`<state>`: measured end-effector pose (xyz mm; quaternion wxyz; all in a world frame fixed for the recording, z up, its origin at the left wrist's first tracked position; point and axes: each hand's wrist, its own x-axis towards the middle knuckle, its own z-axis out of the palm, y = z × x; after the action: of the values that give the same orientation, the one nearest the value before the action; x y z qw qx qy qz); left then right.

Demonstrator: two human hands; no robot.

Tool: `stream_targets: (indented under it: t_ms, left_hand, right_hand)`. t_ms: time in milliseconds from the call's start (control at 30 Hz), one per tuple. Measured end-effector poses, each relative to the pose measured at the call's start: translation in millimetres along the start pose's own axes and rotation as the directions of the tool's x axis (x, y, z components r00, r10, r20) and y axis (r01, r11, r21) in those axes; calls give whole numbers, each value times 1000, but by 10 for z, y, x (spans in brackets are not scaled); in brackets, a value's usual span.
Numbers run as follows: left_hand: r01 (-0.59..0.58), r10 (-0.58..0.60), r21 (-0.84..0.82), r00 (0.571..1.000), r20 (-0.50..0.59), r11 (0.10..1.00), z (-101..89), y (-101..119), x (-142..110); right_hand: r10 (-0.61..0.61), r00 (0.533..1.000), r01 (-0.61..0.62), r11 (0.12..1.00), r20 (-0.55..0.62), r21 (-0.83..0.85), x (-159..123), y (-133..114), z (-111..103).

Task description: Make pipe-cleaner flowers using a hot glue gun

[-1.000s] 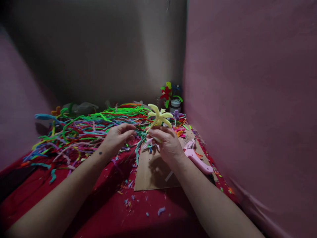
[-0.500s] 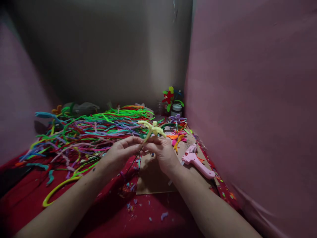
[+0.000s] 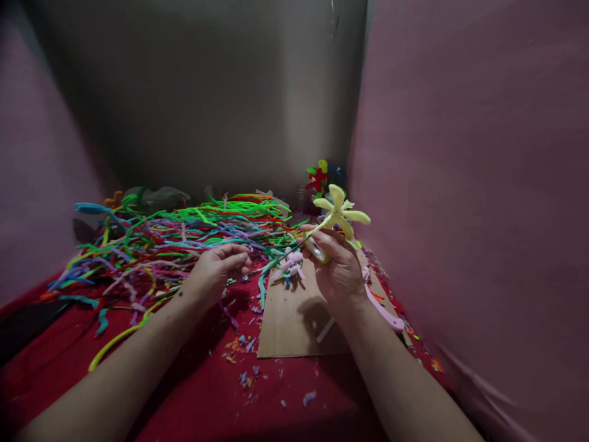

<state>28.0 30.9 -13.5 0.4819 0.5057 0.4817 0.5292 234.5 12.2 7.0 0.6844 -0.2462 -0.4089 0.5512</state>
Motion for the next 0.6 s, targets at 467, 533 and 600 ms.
stream_targets:
  t_ms: [467, 533, 600]
  left_hand:
    - [-194, 177, 604, 980, 88, 773, 230, 26, 416]
    - [-234, 186, 710, 972, 147, 664, 334, 55, 584]
    - [-239, 142, 794, 971, 192, 559, 442, 51, 711]
  right_hand:
    - [-37, 999, 39, 993, -22, 109, 21, -91, -14]
    - [-35, 999, 39, 988, -32, 146, 32, -127, -41]
    - [-22, 999, 27, 985, -37, 168, 43, -166, -69]
